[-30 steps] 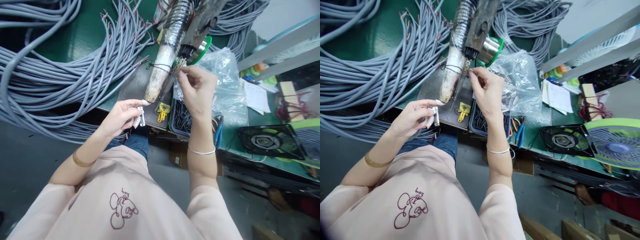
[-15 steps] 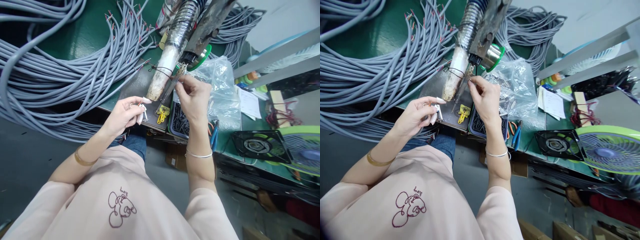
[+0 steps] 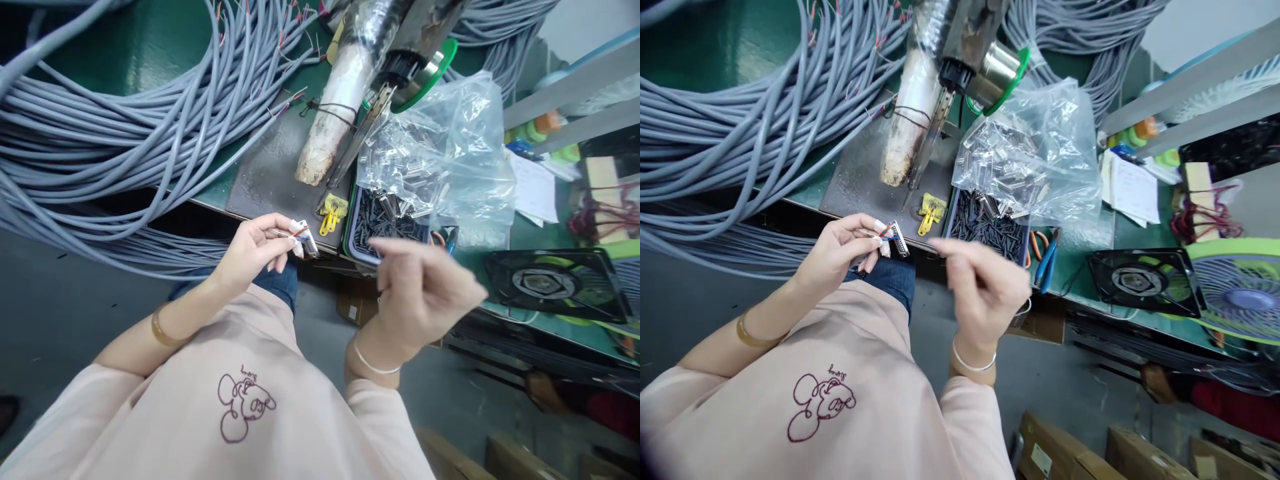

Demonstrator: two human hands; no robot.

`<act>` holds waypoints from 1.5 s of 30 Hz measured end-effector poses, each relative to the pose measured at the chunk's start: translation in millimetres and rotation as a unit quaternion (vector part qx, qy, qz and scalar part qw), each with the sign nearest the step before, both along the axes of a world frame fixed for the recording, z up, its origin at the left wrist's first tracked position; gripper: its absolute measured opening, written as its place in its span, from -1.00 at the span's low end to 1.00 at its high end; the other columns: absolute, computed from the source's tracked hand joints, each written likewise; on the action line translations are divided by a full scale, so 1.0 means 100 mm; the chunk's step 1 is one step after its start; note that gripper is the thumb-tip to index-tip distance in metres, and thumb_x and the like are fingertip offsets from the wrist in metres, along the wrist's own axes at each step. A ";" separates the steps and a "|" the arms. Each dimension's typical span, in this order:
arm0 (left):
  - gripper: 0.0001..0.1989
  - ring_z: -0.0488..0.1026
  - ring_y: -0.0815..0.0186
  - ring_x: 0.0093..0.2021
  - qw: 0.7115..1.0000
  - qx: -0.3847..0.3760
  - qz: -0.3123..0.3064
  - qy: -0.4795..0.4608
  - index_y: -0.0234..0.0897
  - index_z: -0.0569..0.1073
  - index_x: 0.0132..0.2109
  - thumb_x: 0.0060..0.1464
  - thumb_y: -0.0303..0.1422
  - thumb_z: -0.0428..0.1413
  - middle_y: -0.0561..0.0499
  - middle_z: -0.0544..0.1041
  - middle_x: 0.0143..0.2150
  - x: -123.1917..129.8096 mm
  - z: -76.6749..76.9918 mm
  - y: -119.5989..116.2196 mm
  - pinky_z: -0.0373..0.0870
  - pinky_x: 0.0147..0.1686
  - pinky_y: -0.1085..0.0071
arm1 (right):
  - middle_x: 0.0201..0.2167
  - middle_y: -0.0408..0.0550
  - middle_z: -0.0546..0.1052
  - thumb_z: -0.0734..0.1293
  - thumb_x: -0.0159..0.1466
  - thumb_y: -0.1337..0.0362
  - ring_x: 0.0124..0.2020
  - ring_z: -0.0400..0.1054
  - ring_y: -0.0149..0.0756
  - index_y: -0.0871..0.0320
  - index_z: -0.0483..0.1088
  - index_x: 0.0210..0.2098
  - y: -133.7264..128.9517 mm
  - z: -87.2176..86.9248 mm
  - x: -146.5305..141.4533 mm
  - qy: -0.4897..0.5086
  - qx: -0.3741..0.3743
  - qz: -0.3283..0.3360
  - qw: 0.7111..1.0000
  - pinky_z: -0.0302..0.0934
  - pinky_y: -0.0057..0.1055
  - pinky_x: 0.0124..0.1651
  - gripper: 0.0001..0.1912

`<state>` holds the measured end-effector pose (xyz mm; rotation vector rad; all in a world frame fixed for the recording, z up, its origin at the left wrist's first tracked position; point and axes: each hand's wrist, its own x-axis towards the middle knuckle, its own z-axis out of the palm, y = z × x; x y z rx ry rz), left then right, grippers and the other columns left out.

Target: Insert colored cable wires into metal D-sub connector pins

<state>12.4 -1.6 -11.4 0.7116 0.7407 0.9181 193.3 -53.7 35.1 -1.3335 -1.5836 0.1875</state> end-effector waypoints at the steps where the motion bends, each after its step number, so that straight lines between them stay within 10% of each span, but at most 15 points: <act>1: -0.84 0.27 0.54 -0.71 1.000 -0.003 -0.004 0.000 -0.33 0.50 -0.33 -0.16 -0.48 0.25 0.06 0.56 -0.53 0.02 0.00 0.00 0.07 -0.70 0.57 | -0.61 -0.26 0.47 0.34 0.41 0.17 -0.70 0.17 -0.48 -0.03 0.65 -0.22 -0.10 -0.05 -0.04 0.012 -0.036 0.004 0.999 0.00 -0.43 -0.62 -0.79; 11: -0.86 0.12 0.58 -0.69 0.997 0.021 -0.041 0.058 -0.30 0.43 -0.43 -0.17 -0.47 0.27 0.16 0.39 -0.64 0.15 -0.01 -0.05 0.06 -0.67 0.59 | -0.42 -0.20 0.55 0.42 0.27 0.37 -0.44 0.39 -0.43 0.08 0.58 -0.32 0.02 -0.46 -0.17 0.095 -0.127 0.024 0.987 0.25 -0.47 -0.44 -0.92; 20: -0.94 0.21 0.55 -0.56 0.968 0.142 -0.044 0.202 -0.35 0.44 -0.52 -0.16 -0.48 0.18 0.14 0.36 -0.59 0.20 0.00 -0.13 0.16 -0.54 0.58 | -0.44 -0.22 0.53 0.39 0.27 0.46 -0.40 0.39 -0.45 0.10 0.50 -0.38 0.00 -0.40 -0.13 0.024 -0.101 0.050 0.993 0.29 -0.45 -0.31 -0.85; 29: -0.75 0.34 0.52 -0.65 0.993 0.027 -0.112 0.001 -0.32 0.49 -0.07 0.11 -0.35 0.26 0.08 0.59 -0.46 0.08 -0.10 -0.04 0.25 -0.64 0.59 | -0.48 -0.21 0.43 0.39 0.30 0.31 -0.52 0.23 -0.48 0.11 0.49 -0.41 -0.05 -0.46 -0.12 0.149 -0.116 -0.071 0.979 0.04 -0.47 -0.53 -0.86; 45: -0.76 0.66 0.34 -0.17 0.975 0.201 -0.030 0.088 -0.33 0.54 0.01 0.17 -0.45 0.23 -0.06 0.69 -0.16 0.11 -0.23 -0.17 0.59 -0.23 0.56 | -0.43 -0.25 0.52 0.45 0.26 0.43 -0.50 0.31 -0.51 0.09 0.50 -0.32 -0.10 -0.48 -0.33 0.016 -0.053 -0.061 0.997 0.23 -0.49 -0.42 -0.89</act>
